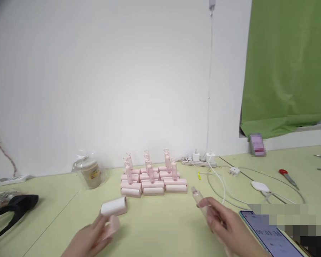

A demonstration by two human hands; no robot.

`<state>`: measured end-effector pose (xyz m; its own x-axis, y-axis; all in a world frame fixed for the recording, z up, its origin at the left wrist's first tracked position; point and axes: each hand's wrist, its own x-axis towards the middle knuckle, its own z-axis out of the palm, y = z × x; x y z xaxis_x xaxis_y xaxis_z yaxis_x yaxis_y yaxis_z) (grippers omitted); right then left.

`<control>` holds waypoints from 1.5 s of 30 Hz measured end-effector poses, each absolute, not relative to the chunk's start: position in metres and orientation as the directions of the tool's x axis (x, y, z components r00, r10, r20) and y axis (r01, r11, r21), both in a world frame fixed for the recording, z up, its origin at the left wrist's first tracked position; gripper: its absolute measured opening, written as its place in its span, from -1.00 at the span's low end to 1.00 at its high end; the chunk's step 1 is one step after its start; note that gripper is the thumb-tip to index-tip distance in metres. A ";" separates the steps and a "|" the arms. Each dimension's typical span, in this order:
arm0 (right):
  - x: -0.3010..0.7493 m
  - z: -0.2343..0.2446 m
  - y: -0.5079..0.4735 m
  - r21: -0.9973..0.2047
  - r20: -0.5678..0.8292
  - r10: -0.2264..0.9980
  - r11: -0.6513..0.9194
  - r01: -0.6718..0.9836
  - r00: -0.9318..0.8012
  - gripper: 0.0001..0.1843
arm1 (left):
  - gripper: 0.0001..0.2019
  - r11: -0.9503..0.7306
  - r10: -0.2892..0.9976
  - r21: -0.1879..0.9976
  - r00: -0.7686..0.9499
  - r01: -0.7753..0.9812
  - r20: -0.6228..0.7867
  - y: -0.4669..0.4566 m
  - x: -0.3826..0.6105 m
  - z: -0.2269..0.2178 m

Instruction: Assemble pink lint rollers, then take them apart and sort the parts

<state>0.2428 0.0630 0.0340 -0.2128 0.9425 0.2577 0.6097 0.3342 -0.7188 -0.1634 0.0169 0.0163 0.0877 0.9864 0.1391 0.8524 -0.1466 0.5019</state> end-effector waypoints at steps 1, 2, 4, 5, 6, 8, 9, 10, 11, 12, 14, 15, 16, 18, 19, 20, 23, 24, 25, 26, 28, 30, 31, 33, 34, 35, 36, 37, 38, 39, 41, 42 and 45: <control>0.230 0.031 0.062 -0.734 0.252 0.929 0.367 0.572 -0.272 -0.64 | -0.83 -0.199 0.977 0.328 0.160 0.924 0.143 0.024 -0.159 0.013; 0.218 0.028 0.060 -0.732 0.239 0.912 0.395 0.555 -0.334 -0.65 | -0.85 -0.234 0.968 0.196 0.210 0.952 0.136 0.033 -0.154 0.010; 0.194 0.025 0.053 -0.711 0.185 0.887 0.419 0.565 -0.424 -0.64 | -0.77 -0.255 0.959 0.129 0.234 0.958 0.158 0.050 -0.147 0.000; 0.186 0.024 0.050 -0.696 0.167 0.881 0.423 0.580 -0.443 -0.65 | -0.73 -0.260 0.956 0.153 0.232 0.953 0.177 0.056 -0.145 -0.004; 0.179 0.025 0.048 -0.676 0.163 0.876 0.435 0.595 -0.455 -0.66 | -0.71 -0.262 0.954 0.199 0.222 0.944 0.203 0.061 -0.143 -0.007; 0.171 0.028 0.047 -0.593 0.205 0.850 0.502 0.629 -0.485 -0.73 | -0.66 -0.277 0.942 0.306 0.194 0.911 0.274 0.064 -0.137 -0.009; 0.168 0.030 0.047 -0.519 0.249 0.815 0.569 0.638 -0.524 -0.77 | -0.63 -0.295 0.932 0.369 0.181 0.881 0.314 0.063 -0.131 -0.008; 0.167 0.032 0.047 -0.425 0.297 0.759 0.648 0.632 -0.579 -0.80 | -0.61 -0.317 0.926 0.451 0.169 0.835 0.337 0.061 -0.123 -0.005; 0.165 0.034 0.047 -0.321 0.337 0.690 0.724 0.610 -0.641 -0.82 | -0.59 -0.330 0.931 0.557 0.165 0.762 0.326 0.058 -0.113 -0.002; 0.163 0.035 0.048 -0.220 0.367 0.614 0.788 0.576 -0.699 -0.82 | -0.60 -0.323 0.945 0.686 0.181 0.652 0.273 0.054 -0.101 0.002; 0.158 0.036 0.048 -0.081 0.398 0.489 0.861 0.502 -0.776 -0.80 | -0.56 -0.125 0.943 0.936 0.333 0.328 0.010 0.047 -0.073 0.006; 0.157 0.035 0.048 -0.070 0.414 0.469 0.871 0.486 -0.780 -0.78 | -0.50 0.043 0.874 0.984 0.471 0.170 -0.120 0.044 -0.059 0.005; 0.156 0.034 0.049 -0.107 0.432 0.480 0.868 0.485 -0.764 -0.72 | -0.46 0.177 0.801 0.982 0.569 0.071 -0.186 0.041 -0.047 0.003; 0.158 0.028 0.050 -0.306 0.478 0.588 0.808 0.504 -0.652 -0.56 | -0.52 0.324 0.748 0.942 0.633 -0.086 -0.199 0.037 -0.030 -0.004; 0.160 0.025 0.051 -0.446 0.484 0.668 0.744 0.497 -0.565 -0.57 | -0.58 0.332 0.775 0.931 0.606 -0.152 -0.178 0.036 -0.025 -0.009; 0.162 0.021 0.053 -0.590 0.462 0.748 0.661 0.464 -0.477 -0.62 | -0.62 0.315 0.815 0.926 0.559 -0.208 -0.152 0.036 -0.023 -0.013; 0.166 0.013 0.055 -0.880 0.281 0.894 0.385 0.279 -0.348 -0.68 | -0.64 0.203 0.902 0.947 0.423 -0.249 -0.083 0.038 -0.026 -0.020; 0.165 0.011 0.055 -0.925 0.212 0.904 0.308 0.224 -0.371 -0.67 | -0.63 0.162 0.920 0.961 0.386 -0.223 -0.065 0.039 -0.028 -0.021; 0.163 0.010 0.054 -0.952 0.151 0.901 0.244 0.187 -0.406 -0.67 | -0.62 0.124 0.933 0.974 0.356 -0.188 -0.050 0.040 -0.031 -0.021; 0.160 0.010 0.053 -0.966 0.105 0.888 0.198 0.166 -0.447 -0.67 | -0.61 0.092 0.942 0.985 0.332 -0.147 -0.039 0.041 -0.032 -0.021; 0.154 0.009 0.049 -0.979 0.041 0.867 0.134 0.154 -0.497 -0.64 | -0.60 0.050 0.952 0.997 0.304 -0.058 -0.031 0.040 -0.034 -0.019; 0.149 0.007 0.045 -0.984 -0.020 0.856 0.074 0.161 -0.516 -0.63 | -0.61 0.025 0.954 1.000 0.299 0.015 -0.028 0.038 -0.033 -0.016; 0.147 0.006 0.043 -0.986 -0.050 0.852 0.042 0.162 -0.520 -0.65 | -0.63 0.014 0.952 0.999 0.304 0.042 -0.026 0.036 -0.033 -0.015; 0.144 0.001 0.042 -0.988 -0.098 0.840 -0.019 0.153 -0.533 -0.67 | -0.68 -0.018 0.948 0.995 0.318 0.101 -0.015 0.032 -0.032 -0.012; 0.143 -0.001 0.042 -0.989 -0.119 0.832 -0.049 0.143 -0.541 -0.67 | -0.71 -0.046 0.944 0.987 0.330 0.154 -0.007 0.029 -0.032 -0.012; 0.142 -0.002 0.042 -0.988 -0.138 0.827 -0.080 0.129 -0.546 -0.67 | -0.72 -0.082 0.939 0.972 0.345 0.218 0.001 0.027 -0.031 -0.013; 0.141 -0.003 0.043 -0.987 -0.160 0.820 -0.117 0.112 -0.550 -0.68 | -0.74 -0.115 0.933 0.954 0.361 0.278 0.008 0.026 -0.031 -0.014; 0.141 -0.003 0.043 -0.983 -0.182 0.811 -0.157 0.093 -0.556 -0.68 | -0.75 -0.140 0.927 0.938 0.376 0.318 0.010 0.025 -0.031 -0.016; 0.140 -0.002 0.043 -0.978 -0.200 0.804 -0.194 0.071 -0.561 -0.67 | -0.75 -0.147 0.924 0.932 0.383 0.332 0.010 0.024 -0.031 -0.017; 0.140 0.000 0.043 -0.974 -0.211 0.799 -0.223 0.048 -0.563 -0.66 | -0.76 -0.139 0.925 0.937 0.380 0.319 0.008 0.023 -0.030 -0.019; 0.140 0.006 0.042 -0.968 -0.216 0.796 -0.250 0.018 -0.565 -0.62 | -0.77 -0.105 0.940 0.962 0.342 0.253 0.012 0.024 -0.028 -0.022; 0.141 0.008 0.041 -0.966 -0.220 0.796 -0.258 0.012 -0.564 -0.60 | -0.77 -0.099 0.946 0.968 0.323 0.231 0.019 0.024 -0.028 -0.022; 0.141 0.013 0.037 -0.958 -0.250 0.783 -0.287 0.025 -0.570 -0.55 | -0.75 -0.123 0.949 0.967 0.313 0.224 0.048 0.024 -0.025 -0.021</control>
<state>0.1412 0.0372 0.0132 -0.5696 0.7830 -0.2499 0.0252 -0.2872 -0.9575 -0.0253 0.0235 -0.0206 0.3126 0.9487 0.0482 0.2245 -0.1231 0.9667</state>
